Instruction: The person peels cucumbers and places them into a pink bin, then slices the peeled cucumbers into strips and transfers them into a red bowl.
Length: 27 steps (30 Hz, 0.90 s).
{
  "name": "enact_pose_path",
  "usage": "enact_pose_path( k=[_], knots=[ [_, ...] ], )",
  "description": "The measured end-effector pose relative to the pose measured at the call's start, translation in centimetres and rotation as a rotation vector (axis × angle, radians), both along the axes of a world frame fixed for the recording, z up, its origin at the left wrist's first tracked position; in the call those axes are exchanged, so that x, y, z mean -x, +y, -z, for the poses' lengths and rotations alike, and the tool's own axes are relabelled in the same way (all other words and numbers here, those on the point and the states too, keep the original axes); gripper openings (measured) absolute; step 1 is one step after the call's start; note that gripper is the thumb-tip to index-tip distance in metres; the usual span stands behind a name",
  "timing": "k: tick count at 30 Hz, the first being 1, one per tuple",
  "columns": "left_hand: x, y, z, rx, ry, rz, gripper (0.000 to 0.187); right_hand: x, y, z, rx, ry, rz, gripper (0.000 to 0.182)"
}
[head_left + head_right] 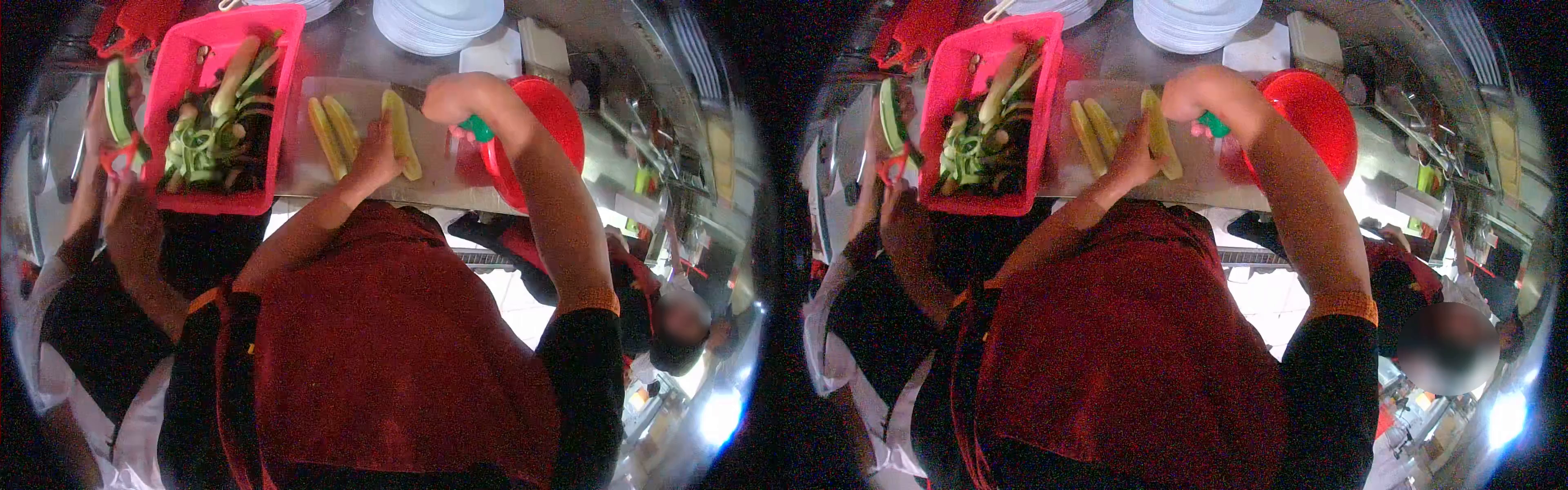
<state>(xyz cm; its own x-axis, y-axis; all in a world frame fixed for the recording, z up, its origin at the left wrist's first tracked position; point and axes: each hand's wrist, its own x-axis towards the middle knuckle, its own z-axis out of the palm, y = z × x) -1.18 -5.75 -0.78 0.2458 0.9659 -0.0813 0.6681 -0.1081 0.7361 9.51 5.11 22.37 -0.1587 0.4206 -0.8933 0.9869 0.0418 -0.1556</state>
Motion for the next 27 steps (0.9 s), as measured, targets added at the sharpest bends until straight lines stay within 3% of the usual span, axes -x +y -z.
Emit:
enact_pose_path(
  k=[7,9,10,18,22,25,27],
  knots=[
    [-0.7,2.7,0.4,-0.022,0.013,-0.129,0.106,-0.1,0.7,0.6,0.053,-0.072,-0.004,0.030],
    [-0.7,2.6,0.3,-0.010,0.021,-0.128,0.108,-0.3,0.7,2.1,0.012,-0.001,-0.244,0.031],
    [-0.8,2.4,0.5,0.026,0.002,-0.126,0.107,-0.2,0.8,2.1,0.010,-0.001,-0.239,0.031],
    [-0.5,1.8,-0.4,0.168,-0.135,-0.077,0.100,0.0,1.5,0.0,0.087,-0.032,0.008,0.026],
    [-0.3,1.9,0.2,0.118,-0.106,-0.033,0.097,0.3,2.6,0.8,0.145,-0.119,0.066,0.018],
    [-0.3,1.9,-0.1,0.092,-0.110,-0.027,0.096,-0.4,3.0,1.8,0.182,0.014,0.058,0.013],
    [-0.5,2.1,-0.3,0.117,-0.108,-0.027,0.096,-0.7,2.8,3.2,0.218,-0.014,0.187,0.016]
  ],
)
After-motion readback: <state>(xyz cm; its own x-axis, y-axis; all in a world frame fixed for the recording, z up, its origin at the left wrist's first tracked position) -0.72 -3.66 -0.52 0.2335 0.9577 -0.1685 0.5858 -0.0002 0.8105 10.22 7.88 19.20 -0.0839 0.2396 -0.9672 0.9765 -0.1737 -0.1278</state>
